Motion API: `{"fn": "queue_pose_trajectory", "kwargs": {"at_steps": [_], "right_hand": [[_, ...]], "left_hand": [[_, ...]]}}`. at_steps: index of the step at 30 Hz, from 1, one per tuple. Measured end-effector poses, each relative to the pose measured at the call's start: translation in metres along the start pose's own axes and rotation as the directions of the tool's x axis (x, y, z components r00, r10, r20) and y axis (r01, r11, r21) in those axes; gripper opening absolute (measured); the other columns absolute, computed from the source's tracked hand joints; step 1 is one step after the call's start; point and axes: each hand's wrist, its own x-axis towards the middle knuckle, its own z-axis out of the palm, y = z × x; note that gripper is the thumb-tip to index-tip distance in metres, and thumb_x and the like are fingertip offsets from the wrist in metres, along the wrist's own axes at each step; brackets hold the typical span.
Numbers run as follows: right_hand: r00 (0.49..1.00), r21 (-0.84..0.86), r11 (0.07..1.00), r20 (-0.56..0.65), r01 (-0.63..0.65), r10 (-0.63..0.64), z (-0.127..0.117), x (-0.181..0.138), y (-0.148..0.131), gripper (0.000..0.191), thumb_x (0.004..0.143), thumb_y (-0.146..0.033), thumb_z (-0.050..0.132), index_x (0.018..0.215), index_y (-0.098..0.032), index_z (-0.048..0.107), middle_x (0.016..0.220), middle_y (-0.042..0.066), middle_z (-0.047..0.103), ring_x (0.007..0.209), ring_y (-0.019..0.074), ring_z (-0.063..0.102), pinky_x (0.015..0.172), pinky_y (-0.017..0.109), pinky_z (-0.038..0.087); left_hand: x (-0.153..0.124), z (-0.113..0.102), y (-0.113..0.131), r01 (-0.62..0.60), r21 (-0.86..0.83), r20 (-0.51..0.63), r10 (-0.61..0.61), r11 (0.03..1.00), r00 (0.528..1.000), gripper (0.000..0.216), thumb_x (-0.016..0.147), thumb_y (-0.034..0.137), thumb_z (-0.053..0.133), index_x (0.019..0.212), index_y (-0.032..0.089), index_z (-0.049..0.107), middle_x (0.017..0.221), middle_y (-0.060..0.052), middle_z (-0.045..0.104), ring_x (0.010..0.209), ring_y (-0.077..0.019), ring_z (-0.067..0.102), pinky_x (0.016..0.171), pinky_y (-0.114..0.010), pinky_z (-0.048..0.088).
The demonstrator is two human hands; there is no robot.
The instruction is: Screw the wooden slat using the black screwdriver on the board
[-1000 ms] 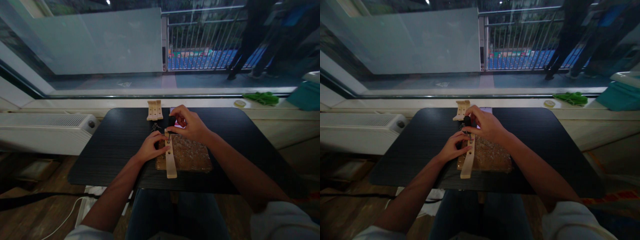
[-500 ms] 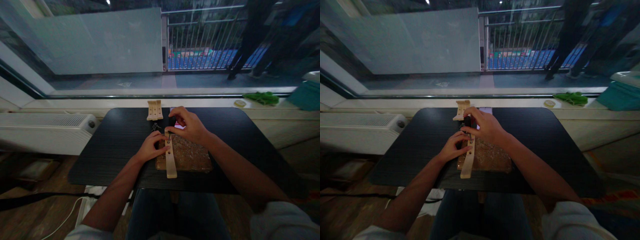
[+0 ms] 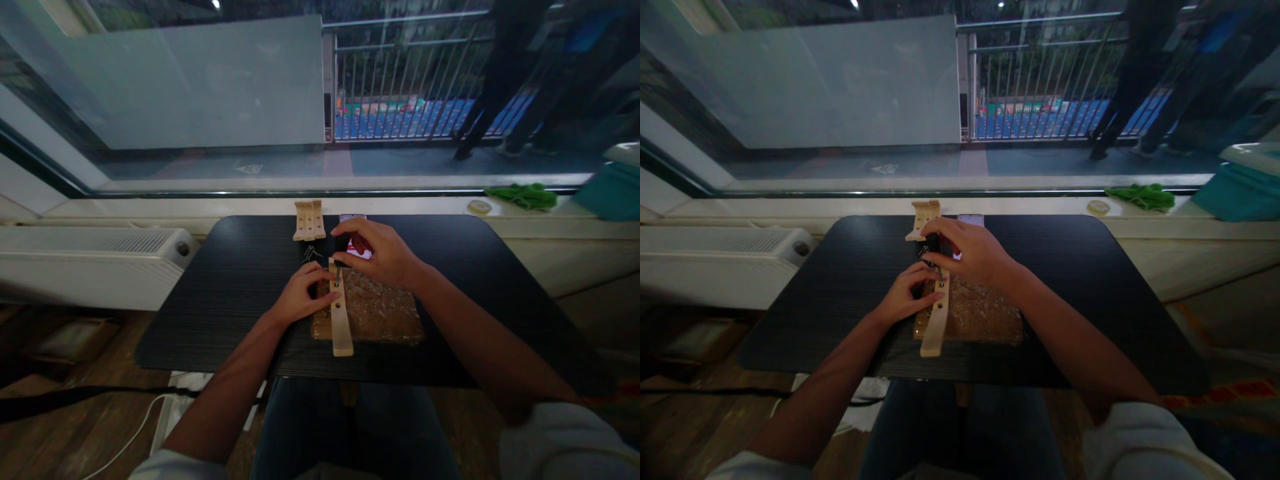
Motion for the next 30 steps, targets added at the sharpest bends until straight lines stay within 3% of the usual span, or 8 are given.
{"fn": "queue_pose_trajectory", "kwargs": {"at_steps": [6, 17, 24, 30], "right_hand": [[0.995, 0.027, 1.0, 0.103, -0.002, -0.001, -0.013, 0.001, 0.002, 0.033, 0.085, -0.018, 0.059, 0.119, -0.02, 0.059, 0.094, 0.002, 0.068, 0.07, 0.0096, 0.057, 0.067, 0.025, 0.044], [0.995, 0.148, 0.988, 0.091, -0.043, 0.029, -0.015, 0.002, 0.005, 0.031, 0.084, -0.014, 0.062, 0.114, -0.017, 0.063, 0.086, 0.001, 0.067, 0.065, 0.0073, 0.054, 0.061, 0.021, 0.043], [0.986, 0.214, 0.969, 0.134, -0.127, 0.1, -0.014, 0.003, 0.002, 0.029, 0.084, -0.015, 0.06, 0.113, -0.017, 0.059, 0.103, 0.005, 0.068, 0.068, 0.0077, 0.055, 0.064, 0.024, 0.044], [0.97, 0.384, 0.9, 0.204, -0.206, 0.135, -0.012, 0.002, 0.002, 0.028, 0.085, -0.015, 0.055, 0.112, -0.016, 0.049, 0.115, 0.01, 0.066, 0.07, 0.0067, 0.056, 0.063, 0.023, 0.044]], "left_hand": [[0.0, 0.0, 0.001, 0.012, -0.002, -0.011, -0.012, 1.0, 1.0, 0.027, 0.08, 0.035, 0.069, 0.099, 0.016, 0.07, 0.089, -0.005, 0.057, 0.087, -0.0184, 0.056, 0.079, -0.032, 0.048], [0.001, 0.0, 0.001, 0.0, -0.002, -0.002, 0.0, 1.0, 1.0, 0.026, 0.081, 0.035, 0.068, 0.099, 0.018, 0.069, 0.09, -0.004, 0.058, 0.088, -0.0182, 0.057, 0.08, -0.033, 0.048], [0.001, 0.0, 0.002, -0.006, -0.003, -0.008, 0.006, 1.0, 1.0, 0.026, 0.081, 0.035, 0.069, 0.099, 0.017, 0.069, 0.089, -0.005, 0.058, 0.087, -0.018, 0.056, 0.079, -0.032, 0.048], [0.001, 0.0, 0.003, 0.01, -0.001, -0.008, -0.01, 1.0, 1.0, 0.025, 0.08, 0.035, 0.069, 0.099, 0.018, 0.069, 0.09, -0.004, 0.058, 0.087, -0.018, 0.056, 0.078, -0.032, 0.048]]}}
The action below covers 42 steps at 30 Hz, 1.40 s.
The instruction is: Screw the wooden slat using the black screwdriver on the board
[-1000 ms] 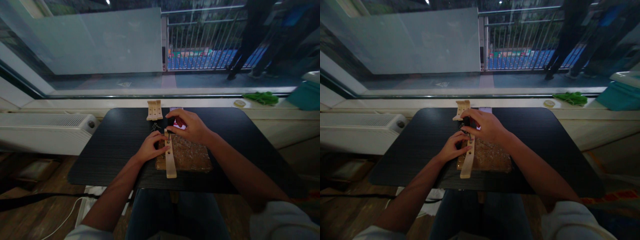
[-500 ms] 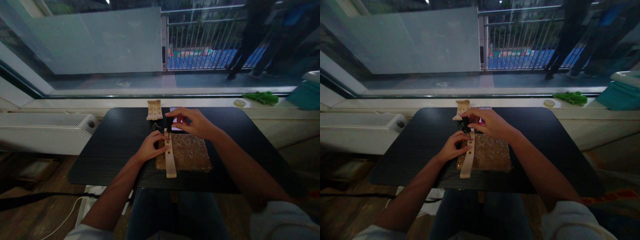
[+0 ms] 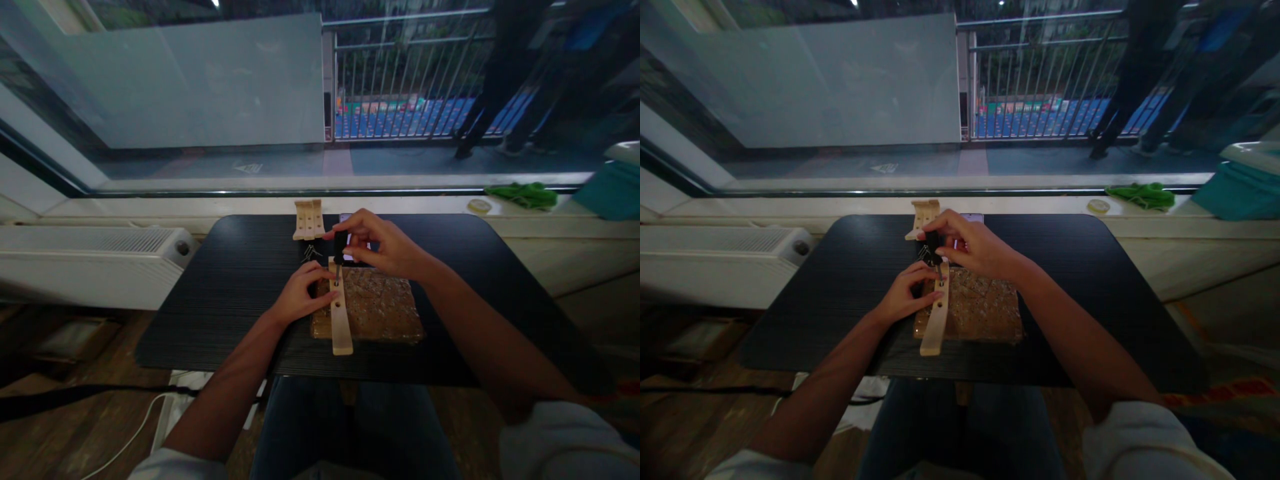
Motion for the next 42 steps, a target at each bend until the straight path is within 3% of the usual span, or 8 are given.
{"fn": "queue_pose_trajectory", "kwargs": {"at_steps": [6, 17, 35, 42], "right_hand": [[1.0, 0.032, 0.999, -0.007, 0.007, -0.007, 0.0006, -0.0004, 0.003, 0.03, 0.084, -0.015, 0.057, 0.114, -0.017, 0.049, 0.106, 0.007, 0.066, 0.066, 0.0064, 0.054, 0.06, 0.023, 0.043], [0.995, -0.077, 0.996, -0.086, 0.048, -0.055, 0.0014, 0.0013, 0.0048, 0.029, 0.082, -0.021, 0.065, 0.11, -0.018, 0.059, 0.09, 0.0, 0.065, 0.058, 0.005, 0.046, 0.058, 0.021, 0.04], [0.98, -0.194, 0.98, -0.186, 0.034, -0.071, 0.0059, 0.0022, 0.0091, 0.035, 0.076, -0.037, 0.072, 0.099, -0.018, 0.054, 0.067, -0.008, 0.05, 0.051, 0.004, 0.038, 0.052, 0.022, 0.033], [0.975, -0.21, 0.978, -0.216, 0.012, -0.058, 0.0092, 0.0031, 0.0092, 0.037, 0.074, -0.036, 0.074, 0.096, -0.019, 0.05, 0.067, -0.008, 0.05, 0.051, 0.004, 0.037, 0.051, 0.023, 0.032]], "left_hand": [[-0.0001, -0.0007, 0.0009, 0.011, -0.006, 0.012, -0.011, 1.0, 1.0, 0.027, 0.081, 0.036, 0.068, 0.1, 0.017, 0.07, 0.092, -0.006, 0.06, 0.089, -0.019, 0.057, 0.079, -0.033, 0.048], [-0.0003, 0.0001, 0.0005, 0.004, 0.004, 0.003, -0.004, 1.0, 1.0, 0.027, 0.08, 0.036, 0.069, 0.099, 0.016, 0.069, 0.089, -0.005, 0.058, 0.087, -0.0185, 0.056, 0.079, -0.032, 0.048], [-0.0005, 0.0, -0.0014, 0.001, 0.003, 0.007, -0.001, 1.0, 1.0, 0.026, 0.081, 0.036, 0.068, 0.1, 0.018, 0.069, 0.091, -0.005, 0.059, 0.089, -0.0187, 0.058, 0.08, -0.033, 0.048], [-0.0005, -0.0005, -0.0006, 0.002, 0.005, 0.01, -0.002, 1.0, 1.0, 0.027, 0.081, 0.036, 0.068, 0.098, 0.016, 0.069, 0.093, -0.007, 0.06, 0.091, -0.0202, 0.058, 0.081, -0.034, 0.048]]}}
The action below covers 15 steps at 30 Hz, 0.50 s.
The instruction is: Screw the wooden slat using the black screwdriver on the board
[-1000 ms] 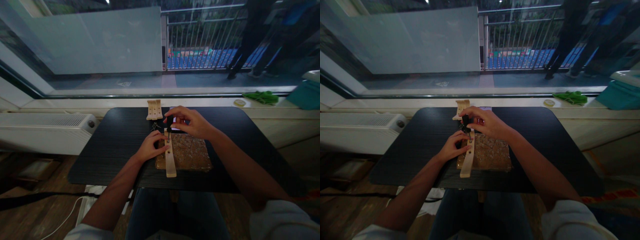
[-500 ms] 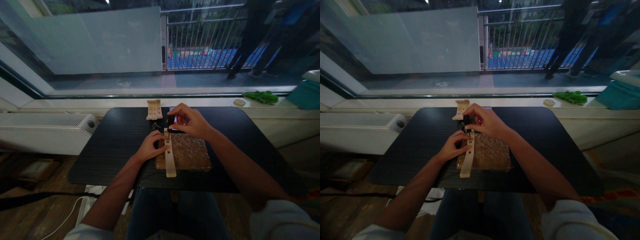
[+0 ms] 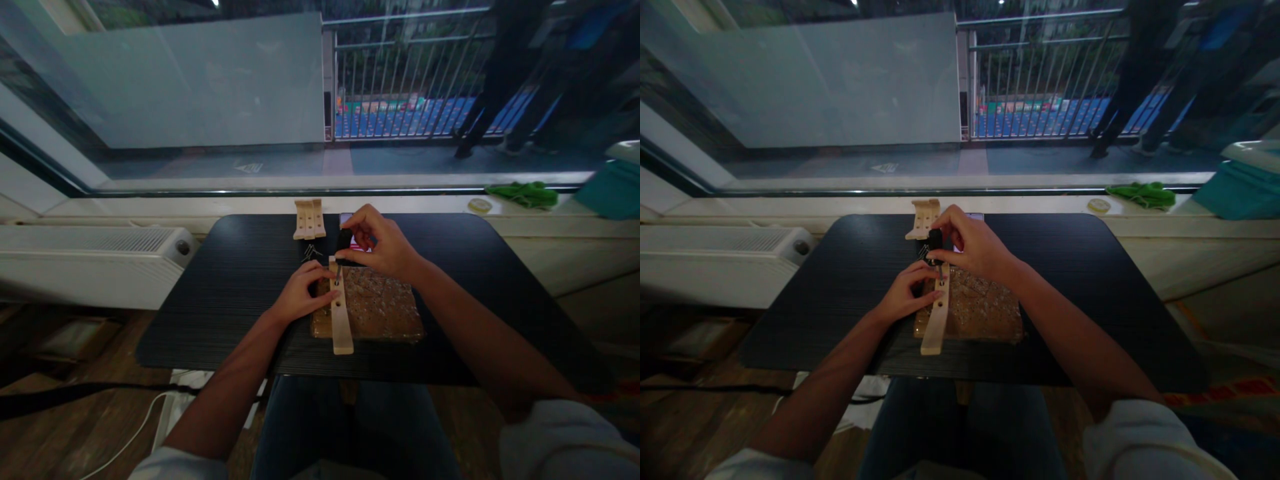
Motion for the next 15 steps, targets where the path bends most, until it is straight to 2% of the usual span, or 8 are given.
{"fn": "queue_pose_trajectory", "kwargs": {"at_steps": [5, 10, 15], "right_hand": [[1.0, -0.026, 1.0, 0.004, 0.006, -0.006, 0.0013, -0.0008, 0.0001, 0.036, 0.076, -0.035, 0.072, 0.102, -0.02, 0.052, 0.072, -0.007, 0.053, 0.051, 0.004, 0.036, 0.052, 0.023, 0.032], [0.997, -0.057, 0.996, 0.022, 0.071, -0.07, 0.0002, -0.0005, 0.0003, 0.028, 0.078, -0.031, 0.071, 0.1, -0.02, 0.057, 0.078, -0.005, 0.056, 0.054, 0.0043, 0.039, 0.055, 0.023, 0.034], [0.994, -0.058, 0.993, 0.038, 0.101, -0.099, -0.0044, 0.0002, -0.0001, 0.031, 0.078, -0.033, 0.07, 0.103, -0.018, 0.06, 0.077, -0.004, 0.058, 0.055, 0.0048, 0.042, 0.055, 0.022, 0.037]], "left_hand": [[-0.0001, 0.0006, -0.0005, 0.007, 0.002, 0.001, -0.007, 1.0, 1.0, 0.026, 0.081, 0.036, 0.068, 0.1, 0.018, 0.069, 0.091, -0.005, 0.059, 0.089, -0.0188, 0.057, 0.08, -0.033, 0.048], [-0.0002, 0.0006, -0.0007, 0.013, -0.007, -0.002, -0.013, 1.0, 1.0, 0.027, 0.08, 0.037, 0.068, 0.1, 0.019, 0.069, 0.092, -0.005, 0.059, 0.09, -0.0194, 0.057, 0.081, -0.034, 0.048], [0.0002, 0.0007, -0.0001, 0.005, -0.005, 0.001, -0.005, 1.0, 1.0, 0.026, 0.081, 0.036, 0.067, 0.1, 0.019, 0.069, 0.092, -0.005, 0.059, 0.09, -0.0194, 0.057, 0.081, -0.034, 0.048]]}}
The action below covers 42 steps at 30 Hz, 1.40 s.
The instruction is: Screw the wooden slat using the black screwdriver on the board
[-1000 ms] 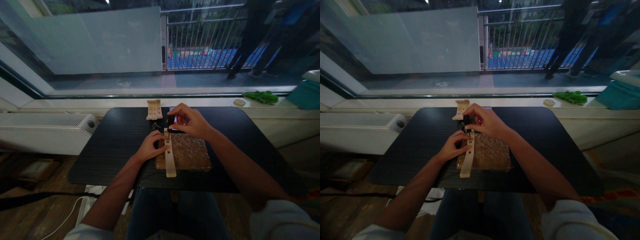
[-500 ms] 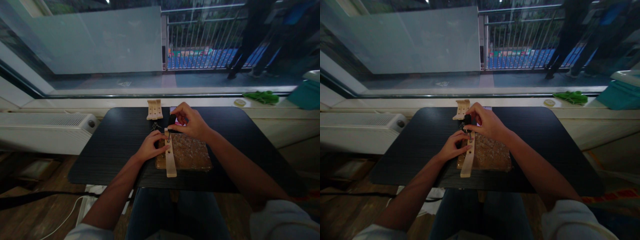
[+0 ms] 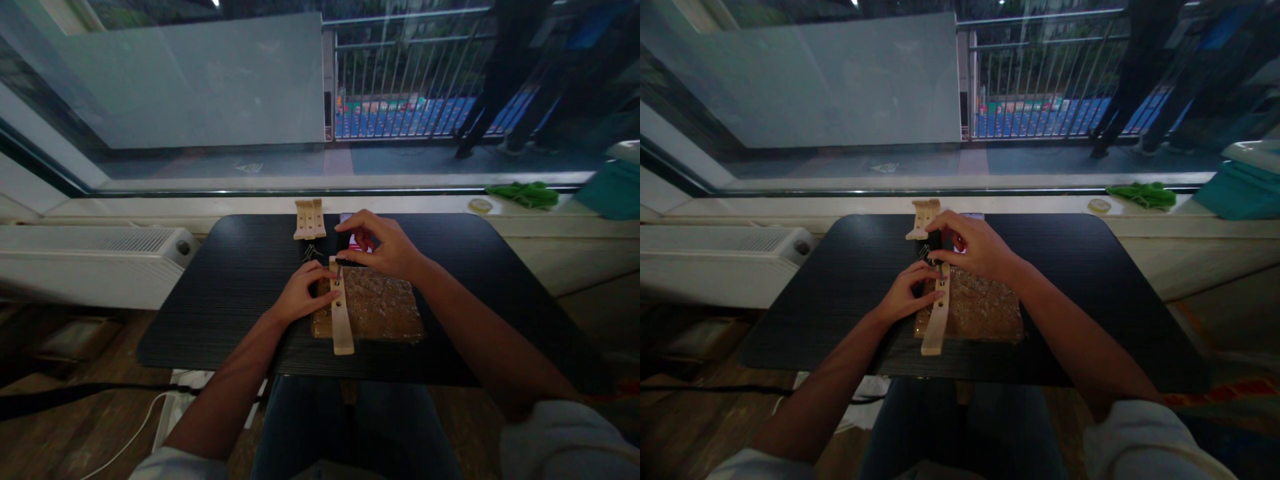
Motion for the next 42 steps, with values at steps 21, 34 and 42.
{"fn": "queue_pose_trajectory", "kwargs": {"at_steps": [21, 34, 42], "right_hand": [[0.986, 0.229, 0.968, 0.155, -0.099, 0.064, -0.0105, 0.0005, -0.0045, 0.023, 0.086, -0.015, 0.057, 0.109, -0.016, 0.055, 0.109, 0.008, 0.067, 0.068, 0.0075, 0.057, 0.061, 0.023, 0.045], [0.984, 0.252, 0.964, 0.173, -0.084, 0.04, -0.0084, 0.0007, -0.0023, 0.032, 0.086, -0.014, 0.054, 0.117, -0.02, 0.056, 0.105, 0.005, 0.067, 0.061, 0.0059, 0.053, 0.057, 0.022, 0.044], [0.993, 0.185, 0.98, 0.106, -0.067, 0.048, -0.0075, 0.0002, -0.0007, 0.029, 0.083, -0.018, 0.064, 0.112, -0.015, 0.063, 0.088, 0.002, 0.067, 0.05, 0.0027, 0.041, 0.051, 0.019, 0.036]], "left_hand": [[-0.0002, 0.0001, -0.0003, -0.006, -0.01, -0.007, 0.006, 1.0, 1.0, 0.026, 0.08, 0.035, 0.069, 0.099, 0.018, 0.07, 0.088, -0.004, 0.057, 0.085, -0.0171, 0.056, 0.078, -0.032, 0.048], [0.0, 0.0, -0.0007, -0.015, -0.001, -0.008, 0.015, 1.0, 1.0, 0.025, 0.081, 0.034, 0.068, 0.1, 0.017, 0.069, 0.089, -0.004, 0.057, 0.085, -0.017, 0.056, 0.077, -0.031, 0.047], [-0.0007, 0.0001, -0.0012, -0.017, -0.001, -0.013, 0.017, 1.0, 1.0, 0.026, 0.081, 0.034, 0.069, 0.099, 0.017, 0.069, 0.088, -0.005, 0.057, 0.085, -0.0177, 0.056, 0.078, -0.031, 0.047]]}}
